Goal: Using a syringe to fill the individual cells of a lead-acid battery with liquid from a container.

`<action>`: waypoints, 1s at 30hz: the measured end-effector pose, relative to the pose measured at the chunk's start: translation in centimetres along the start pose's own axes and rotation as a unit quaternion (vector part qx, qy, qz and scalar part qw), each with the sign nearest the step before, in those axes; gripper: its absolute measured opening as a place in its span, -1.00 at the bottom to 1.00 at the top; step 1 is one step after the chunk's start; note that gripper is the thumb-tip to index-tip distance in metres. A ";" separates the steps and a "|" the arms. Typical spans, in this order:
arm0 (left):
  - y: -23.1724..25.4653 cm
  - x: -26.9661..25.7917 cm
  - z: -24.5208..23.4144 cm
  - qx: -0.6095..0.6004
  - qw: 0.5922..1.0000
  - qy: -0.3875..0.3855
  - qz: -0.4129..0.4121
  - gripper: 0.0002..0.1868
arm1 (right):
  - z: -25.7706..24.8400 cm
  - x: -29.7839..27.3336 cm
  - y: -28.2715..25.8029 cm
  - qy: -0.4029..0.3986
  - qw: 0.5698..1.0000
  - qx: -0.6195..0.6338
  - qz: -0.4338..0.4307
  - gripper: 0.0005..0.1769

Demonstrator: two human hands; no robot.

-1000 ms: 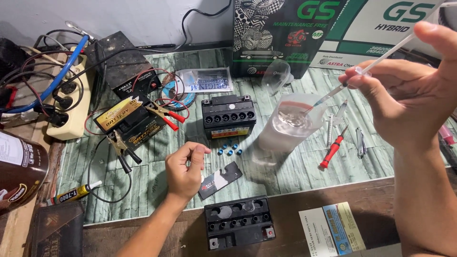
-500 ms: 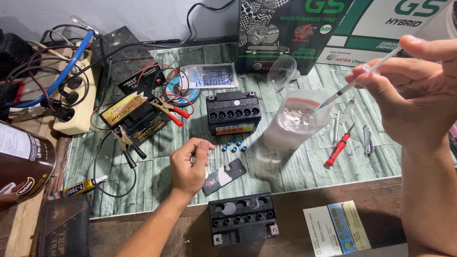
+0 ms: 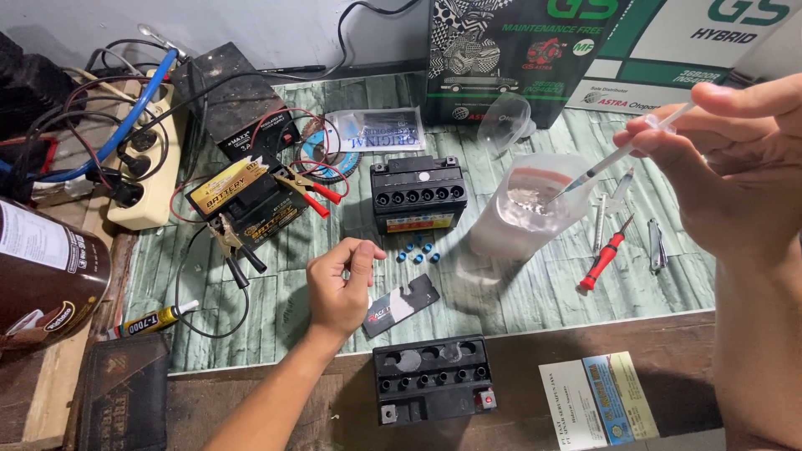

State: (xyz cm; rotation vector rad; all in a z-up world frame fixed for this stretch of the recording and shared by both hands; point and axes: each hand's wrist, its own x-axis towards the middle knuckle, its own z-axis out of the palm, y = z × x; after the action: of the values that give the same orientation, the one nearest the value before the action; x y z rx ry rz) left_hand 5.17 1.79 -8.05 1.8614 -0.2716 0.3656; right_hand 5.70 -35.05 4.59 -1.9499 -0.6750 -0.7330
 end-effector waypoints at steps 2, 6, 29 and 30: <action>0.0 0.1 0.1 0.001 1.000 -0.001 0.000 -0.59 | -0.1 -0.1 0.2 0.000 1.000 0.008 0.008 -0.54; 0.1 0.0 0.1 0.002 1.000 0.000 0.004 -0.60 | 0.0 -0.3 0.6 0.007 1.000 0.016 0.010 -0.61; 3.2 0.2 -1.4 -0.063 0.992 -0.070 0.079 -0.64 | 7.2 -4.4 -7.0 -0.089 0.967 0.225 -0.084 -0.55; 4.0 0.2 -1.6 -0.104 0.984 -0.123 0.082 -0.71 | 7.4 -4.7 -7.7 -0.088 0.975 0.199 -0.055 -0.52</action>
State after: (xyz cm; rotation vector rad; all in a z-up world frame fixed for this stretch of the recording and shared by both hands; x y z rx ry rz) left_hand 3.68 2.11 -4.03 1.6814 -0.6113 0.2082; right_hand -1.27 -25.87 2.55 -1.6271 -0.9659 -0.4503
